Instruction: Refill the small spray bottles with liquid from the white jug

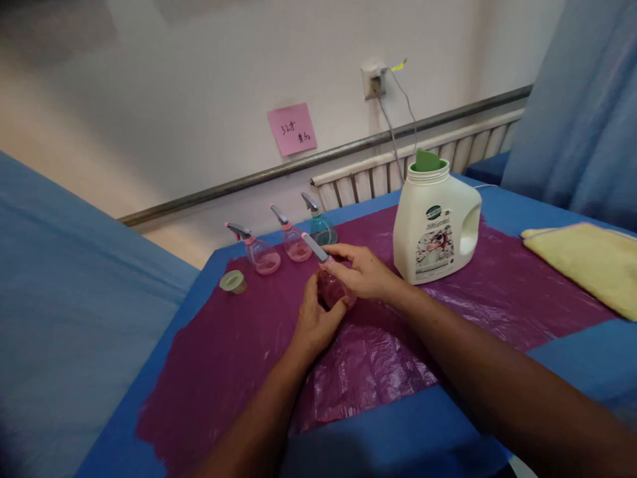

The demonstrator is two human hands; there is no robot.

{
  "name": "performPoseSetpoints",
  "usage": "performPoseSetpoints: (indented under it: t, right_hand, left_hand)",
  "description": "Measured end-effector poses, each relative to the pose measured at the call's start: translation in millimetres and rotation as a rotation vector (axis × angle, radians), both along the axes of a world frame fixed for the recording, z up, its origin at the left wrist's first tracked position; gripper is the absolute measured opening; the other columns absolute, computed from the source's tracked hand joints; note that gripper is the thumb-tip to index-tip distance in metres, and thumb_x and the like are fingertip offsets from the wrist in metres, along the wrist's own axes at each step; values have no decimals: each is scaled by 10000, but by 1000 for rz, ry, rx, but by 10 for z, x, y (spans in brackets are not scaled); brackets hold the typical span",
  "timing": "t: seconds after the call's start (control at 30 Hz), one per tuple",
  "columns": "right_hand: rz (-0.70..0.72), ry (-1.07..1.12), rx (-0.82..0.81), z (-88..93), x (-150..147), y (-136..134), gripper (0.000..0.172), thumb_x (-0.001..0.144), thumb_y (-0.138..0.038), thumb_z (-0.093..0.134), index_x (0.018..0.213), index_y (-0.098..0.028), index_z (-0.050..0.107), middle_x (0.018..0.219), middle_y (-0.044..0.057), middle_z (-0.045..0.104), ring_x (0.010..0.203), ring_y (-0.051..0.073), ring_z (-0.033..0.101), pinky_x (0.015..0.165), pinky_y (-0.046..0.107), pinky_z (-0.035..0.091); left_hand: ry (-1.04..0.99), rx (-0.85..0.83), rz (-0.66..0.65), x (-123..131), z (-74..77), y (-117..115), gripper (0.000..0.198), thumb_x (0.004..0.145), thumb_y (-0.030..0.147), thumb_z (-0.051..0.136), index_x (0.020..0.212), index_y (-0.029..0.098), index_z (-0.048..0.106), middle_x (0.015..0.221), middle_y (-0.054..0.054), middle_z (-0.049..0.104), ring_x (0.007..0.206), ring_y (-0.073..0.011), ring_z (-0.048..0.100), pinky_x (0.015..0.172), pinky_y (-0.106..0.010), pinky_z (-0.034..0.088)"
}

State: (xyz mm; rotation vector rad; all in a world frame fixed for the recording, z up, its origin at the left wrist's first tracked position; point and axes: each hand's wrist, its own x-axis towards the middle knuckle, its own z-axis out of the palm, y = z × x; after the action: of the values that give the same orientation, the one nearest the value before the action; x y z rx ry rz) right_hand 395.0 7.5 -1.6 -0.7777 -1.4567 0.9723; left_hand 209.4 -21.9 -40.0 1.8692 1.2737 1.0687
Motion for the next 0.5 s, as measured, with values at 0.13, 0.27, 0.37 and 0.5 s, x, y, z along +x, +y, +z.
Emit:
performPoseSetpoints:
  t: [0.13, 0.27, 0.37, 0.5]
  right_hand:
    - [1, -106, 33, 99, 68, -55, 290, 983, -371, 788, 1248, -255, 815, 1219, 54, 850, 1137, 249, 783, 1061, 426, 610]
    - [56, -25, -69, 80, 67, -46, 349, 975, -430, 811, 1270, -248, 770, 1178, 54, 840, 1061, 223, 778, 979, 392, 631]
    - [64, -18, -77, 58, 70, -33, 341, 954, -447, 839, 1216, -240, 768, 1161, 55, 840, 1061, 224, 776, 991, 397, 628]
    - [38, -113, -13, 71, 101, -44, 297, 974, -422, 815, 1210, -245, 787, 1202, 62, 844, 1141, 249, 776, 1075, 440, 598]
  left_hand:
    - [2, -2, 13, 0, -30, 5, 807, 903, 359, 878, 1623, 287, 520, 1572, -135, 637, 1468, -351, 633, 1253, -554, 512]
    - [9, 25, 20, -2, -69, 14, 834, 886, 330, 881, 1630, 283, 507, 1601, -136, 618, 1493, -362, 612, 1279, -577, 491]
    - [3, 38, 12, -1, -104, 22, 837, 892, 324, 879, 1635, 279, 496, 1615, -138, 607, 1505, -360, 604, 1284, -580, 489]
    - [2, 51, 7, 0, -127, 30, 838, 890, 323, 891, 1632, 289, 502, 1573, -133, 628, 1474, -356, 627, 1261, -574, 512]
